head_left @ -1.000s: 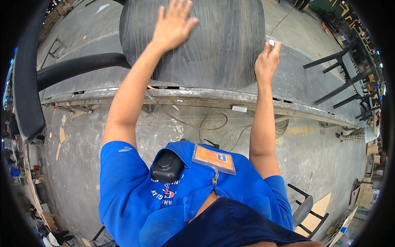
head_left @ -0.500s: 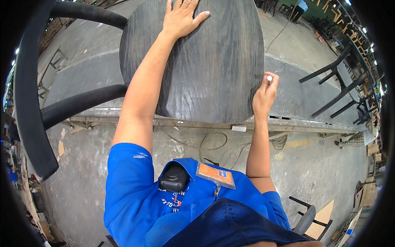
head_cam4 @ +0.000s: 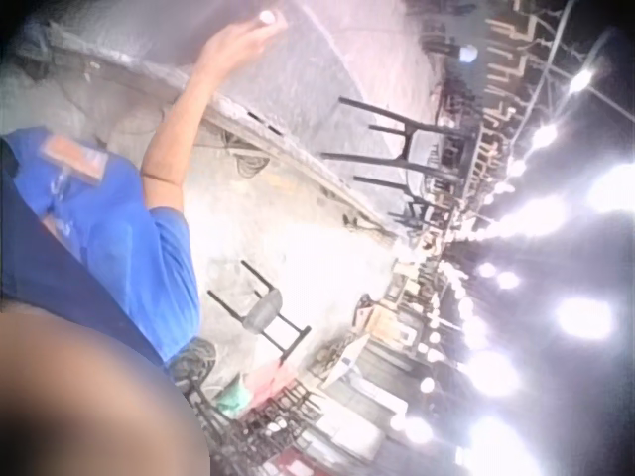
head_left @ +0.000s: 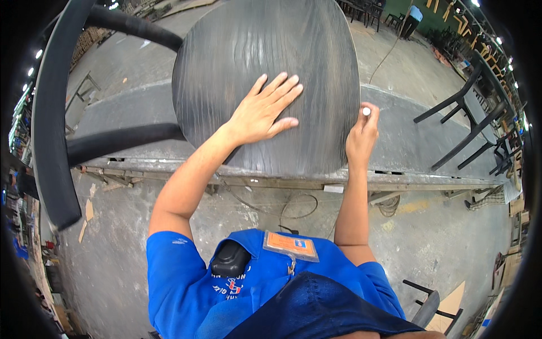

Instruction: The person uses a white marker to draw circles on the seat of a black chair. They repeatedly lift, rotate, and reposition the chair to access different areas of the seat and legs while marking.

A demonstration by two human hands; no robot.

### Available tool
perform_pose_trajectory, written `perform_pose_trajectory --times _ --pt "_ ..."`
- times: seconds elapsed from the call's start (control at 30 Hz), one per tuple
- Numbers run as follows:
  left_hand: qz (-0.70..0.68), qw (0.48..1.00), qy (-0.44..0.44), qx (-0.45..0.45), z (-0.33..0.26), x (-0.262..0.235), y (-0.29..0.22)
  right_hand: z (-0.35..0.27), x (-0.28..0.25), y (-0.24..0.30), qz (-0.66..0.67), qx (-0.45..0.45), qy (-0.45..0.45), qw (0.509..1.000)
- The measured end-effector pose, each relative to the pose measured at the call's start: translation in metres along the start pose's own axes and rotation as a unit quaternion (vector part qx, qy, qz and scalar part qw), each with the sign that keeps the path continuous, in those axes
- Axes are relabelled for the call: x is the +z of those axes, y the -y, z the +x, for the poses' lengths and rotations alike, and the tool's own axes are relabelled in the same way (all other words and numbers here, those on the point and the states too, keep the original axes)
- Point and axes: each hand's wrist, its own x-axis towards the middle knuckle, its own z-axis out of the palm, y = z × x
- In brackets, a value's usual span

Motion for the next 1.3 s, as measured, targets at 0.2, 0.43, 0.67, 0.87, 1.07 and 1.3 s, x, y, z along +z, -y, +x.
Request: perform_pose_trajectory --times 0.2,0.43,0.67,0.87,1.07,1.3 --pt "0.064 0.993 -0.054 -0.083 0.024 -0.020 0.051 -0.036 -0.010 0.000 0.038 -0.032 -0.019 0.999" --pt "0.139 0.957 -0.204 -0.154 0.090 -0.016 0.113 -0.057 -0.011 -0.008 0.118 -0.023 -0.034 0.992" --pt "0.125 0.972 -0.151 -0.132 0.103 0.000 0.108 -0.042 -0.006 0.000 0.091 0.011 -0.007 0.996" --pt "0.093 0.992 -0.087 -0.025 0.078 0.018 0.048 -0.026 0.004 0.003 0.057 0.013 0.003 0.998" --pt "0.056 0.994 -0.083 0.038 0.071 0.011 0.063 -0.024 0.014 0.011 0.111 -0.035 -0.054 0.992" --pt "0.105 0.966 -0.143 -0.185 0.062 0.009 0.127 -0.022 0.014 0.013 0.033 -0.192 -0.069 0.978"
